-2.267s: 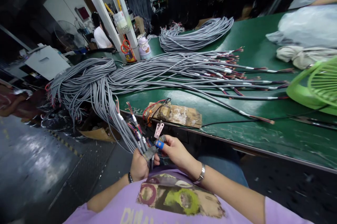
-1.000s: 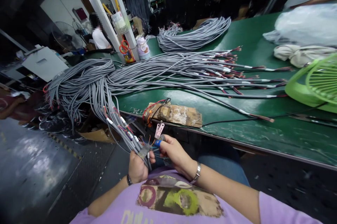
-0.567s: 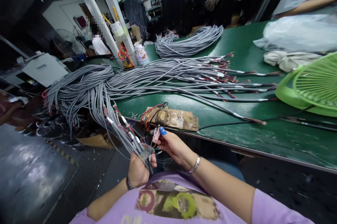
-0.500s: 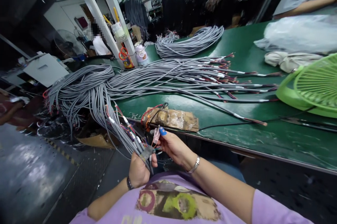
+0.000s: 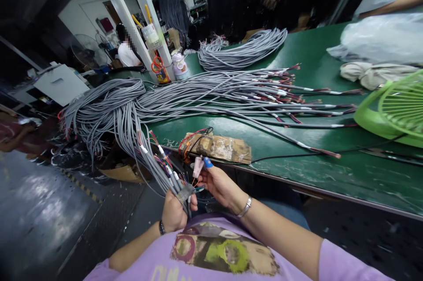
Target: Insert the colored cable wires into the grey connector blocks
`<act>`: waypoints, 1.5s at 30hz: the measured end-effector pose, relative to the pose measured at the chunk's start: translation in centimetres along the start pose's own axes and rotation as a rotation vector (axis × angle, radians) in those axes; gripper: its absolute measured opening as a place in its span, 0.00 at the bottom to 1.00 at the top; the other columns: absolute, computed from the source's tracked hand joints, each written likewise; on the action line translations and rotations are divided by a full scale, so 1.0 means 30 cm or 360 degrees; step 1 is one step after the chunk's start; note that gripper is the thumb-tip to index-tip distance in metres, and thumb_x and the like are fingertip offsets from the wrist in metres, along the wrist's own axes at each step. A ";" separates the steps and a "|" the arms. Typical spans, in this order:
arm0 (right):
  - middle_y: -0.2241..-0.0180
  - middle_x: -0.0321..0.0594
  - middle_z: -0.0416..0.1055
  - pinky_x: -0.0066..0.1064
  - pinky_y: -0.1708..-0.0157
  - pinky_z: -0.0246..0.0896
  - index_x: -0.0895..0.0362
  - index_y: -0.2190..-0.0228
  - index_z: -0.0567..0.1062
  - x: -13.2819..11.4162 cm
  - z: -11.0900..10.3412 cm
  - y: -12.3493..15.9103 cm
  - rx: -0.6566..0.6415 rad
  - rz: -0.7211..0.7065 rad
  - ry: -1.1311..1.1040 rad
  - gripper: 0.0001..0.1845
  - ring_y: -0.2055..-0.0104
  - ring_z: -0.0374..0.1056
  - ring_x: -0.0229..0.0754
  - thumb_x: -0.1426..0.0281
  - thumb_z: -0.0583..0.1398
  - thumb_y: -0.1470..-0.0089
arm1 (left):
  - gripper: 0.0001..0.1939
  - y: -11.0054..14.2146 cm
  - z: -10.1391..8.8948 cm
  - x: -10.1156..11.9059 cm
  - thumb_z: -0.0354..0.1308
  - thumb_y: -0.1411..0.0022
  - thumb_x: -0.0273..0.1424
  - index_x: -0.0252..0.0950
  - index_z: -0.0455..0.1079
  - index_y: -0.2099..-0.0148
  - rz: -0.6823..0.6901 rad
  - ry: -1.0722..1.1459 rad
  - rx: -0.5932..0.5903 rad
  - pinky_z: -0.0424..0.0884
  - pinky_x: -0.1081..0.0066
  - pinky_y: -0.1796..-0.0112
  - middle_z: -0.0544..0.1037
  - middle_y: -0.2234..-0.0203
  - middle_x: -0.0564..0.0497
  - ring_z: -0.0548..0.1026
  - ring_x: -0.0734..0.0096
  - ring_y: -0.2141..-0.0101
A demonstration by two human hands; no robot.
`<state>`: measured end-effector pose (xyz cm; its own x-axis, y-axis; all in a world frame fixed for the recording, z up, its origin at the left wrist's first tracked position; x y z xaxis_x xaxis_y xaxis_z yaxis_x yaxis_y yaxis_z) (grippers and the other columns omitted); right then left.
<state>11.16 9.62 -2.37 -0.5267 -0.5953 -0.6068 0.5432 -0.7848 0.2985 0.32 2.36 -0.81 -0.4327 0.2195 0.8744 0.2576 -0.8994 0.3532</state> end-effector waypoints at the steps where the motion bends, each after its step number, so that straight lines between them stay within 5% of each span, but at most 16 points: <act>1: 0.76 0.37 0.70 0.27 0.73 0.60 0.57 0.74 0.74 -0.002 -0.001 0.004 -0.0002 0.0037 -0.0005 0.20 0.74 0.64 0.36 0.52 0.62 0.53 | 0.18 0.004 -0.003 0.000 0.67 0.57 0.41 0.34 0.66 0.75 0.0001 0.0005 0.0001 0.60 0.78 0.86 0.69 0.90 0.55 0.64 0.78 0.88; 9: 0.74 0.37 0.70 0.25 0.73 0.62 0.58 0.72 0.75 -0.029 0.016 0.013 -0.0010 0.0006 0.0083 0.13 0.75 0.63 0.34 0.59 0.63 0.51 | 0.18 0.019 -0.025 0.012 0.67 0.59 0.41 0.33 0.67 0.76 0.0045 0.0088 0.0079 0.61 0.78 0.86 0.71 0.89 0.54 0.65 0.79 0.88; 25: 0.76 0.34 0.70 0.28 0.71 0.57 0.57 0.74 0.75 0.000 0.027 -0.030 0.0090 -0.0109 -0.0086 0.17 0.74 0.61 0.34 0.56 0.68 0.59 | 0.17 -0.021 -0.008 -0.007 0.66 0.57 0.40 0.33 0.67 0.73 0.0050 0.0017 0.0163 0.63 0.78 0.84 0.71 0.87 0.55 0.66 0.77 0.86; 40: 0.74 0.39 0.71 0.25 0.76 0.62 0.58 0.71 0.75 -0.020 -0.005 0.024 -0.0101 0.0282 0.0127 0.23 0.75 0.63 0.34 0.49 0.61 0.53 | 0.19 0.018 -0.036 0.008 0.67 0.60 0.43 0.33 0.67 0.75 0.0053 0.0010 0.0174 0.61 0.78 0.85 0.70 0.89 0.55 0.65 0.78 0.88; 45: 0.77 0.35 0.68 0.25 0.76 0.62 0.58 0.74 0.74 -0.046 0.017 0.009 -0.0019 0.0104 0.0194 0.16 0.78 0.61 0.33 0.57 0.64 0.53 | 0.19 0.016 -0.029 0.021 0.67 0.60 0.41 0.34 0.66 0.73 0.0073 0.0066 0.0192 0.61 0.78 0.85 0.71 0.88 0.55 0.65 0.78 0.87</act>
<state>11.69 10.15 -1.09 -0.4069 -0.6192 -0.6716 0.5818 -0.7424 0.3320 -0.57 1.74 -0.38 -0.4528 0.1608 0.8770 0.3787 -0.8557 0.3525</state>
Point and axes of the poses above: each hand's wrist, its own y-axis away from the middle knuckle, its own z-axis out of the palm, x = y × z, the point moved 2 cm from there along -y, towards the middle knuckle
